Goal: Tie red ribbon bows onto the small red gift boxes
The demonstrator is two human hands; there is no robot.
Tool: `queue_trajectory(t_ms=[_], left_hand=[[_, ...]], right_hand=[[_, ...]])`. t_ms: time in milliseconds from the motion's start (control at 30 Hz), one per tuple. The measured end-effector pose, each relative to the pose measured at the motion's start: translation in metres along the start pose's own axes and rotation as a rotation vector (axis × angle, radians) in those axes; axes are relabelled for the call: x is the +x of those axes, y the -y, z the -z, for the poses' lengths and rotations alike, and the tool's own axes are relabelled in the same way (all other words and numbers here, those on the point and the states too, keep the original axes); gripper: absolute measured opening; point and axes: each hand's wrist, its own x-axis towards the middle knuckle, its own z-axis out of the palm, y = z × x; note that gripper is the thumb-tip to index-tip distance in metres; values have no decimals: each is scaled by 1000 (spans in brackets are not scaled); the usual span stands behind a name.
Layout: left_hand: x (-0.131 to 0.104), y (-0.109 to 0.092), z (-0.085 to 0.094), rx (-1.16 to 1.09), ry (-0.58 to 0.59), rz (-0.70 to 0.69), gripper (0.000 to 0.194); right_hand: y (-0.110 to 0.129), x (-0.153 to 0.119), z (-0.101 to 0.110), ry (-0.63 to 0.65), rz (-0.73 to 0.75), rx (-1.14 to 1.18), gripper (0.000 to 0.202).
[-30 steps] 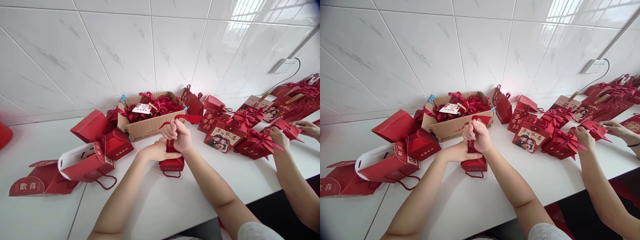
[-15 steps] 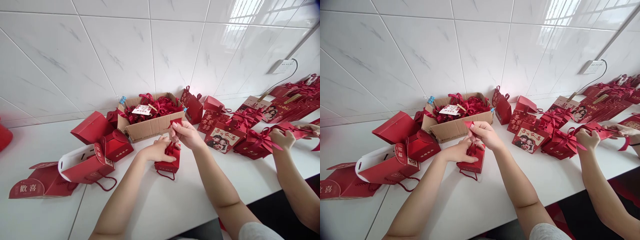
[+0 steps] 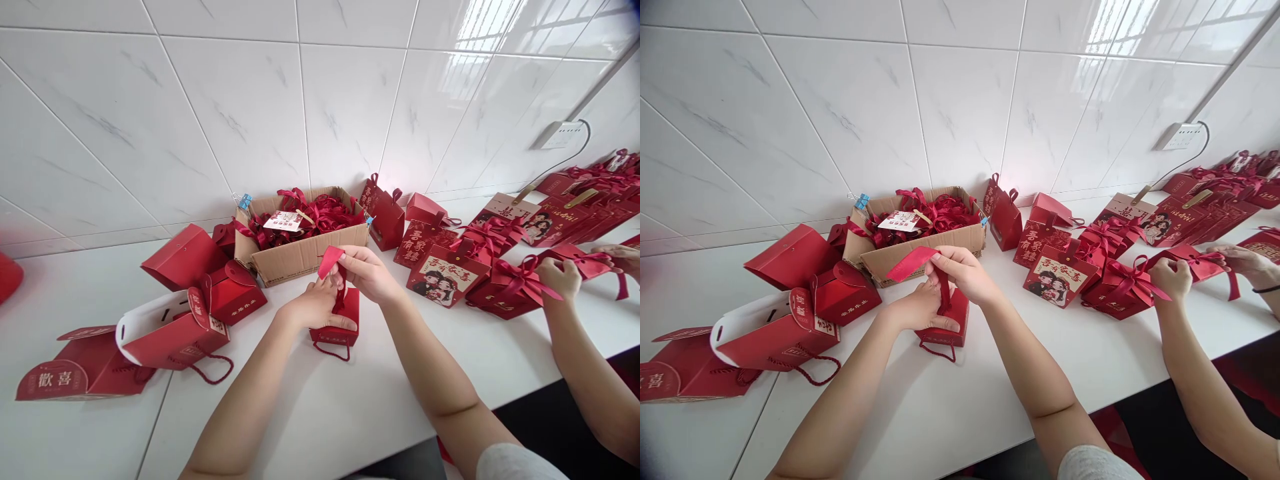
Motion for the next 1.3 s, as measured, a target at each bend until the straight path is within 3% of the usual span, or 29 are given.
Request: queue_trajectory(t_ms=[133,300,433,533,700,900,1067,1233,1300], left_hand=[[2,2,-2,-3,93,42,98],[4,5,1,14,179,-52,80],[4,6,3,-8,207,-54,81],[3,4,6,-6,224,-43,81],[-3,-7,11,-31,226,-16,74],[-13,-28,7,12,276,19,77],[-17,-37,3,-29,226,29,65],[-21,-39,16,-228,-64,-106,44],[-26,-44,22,-315,-118,-162,33]], right_hand=[[3,0,-4,-68,27,81,28],[5,0,-3,-103,40,169,31],[8,-1,5,-75,59,226,30],[10,0,9,-139,118,261,24],[11,2,7,-266,217,239,15],[13,0,1,-281,265,153,19],[22,-7,-13,-308,281,50,32],[35,-21,-29,-299,218,-52,26],[38,-26,-32,-287,214,-65,25]])
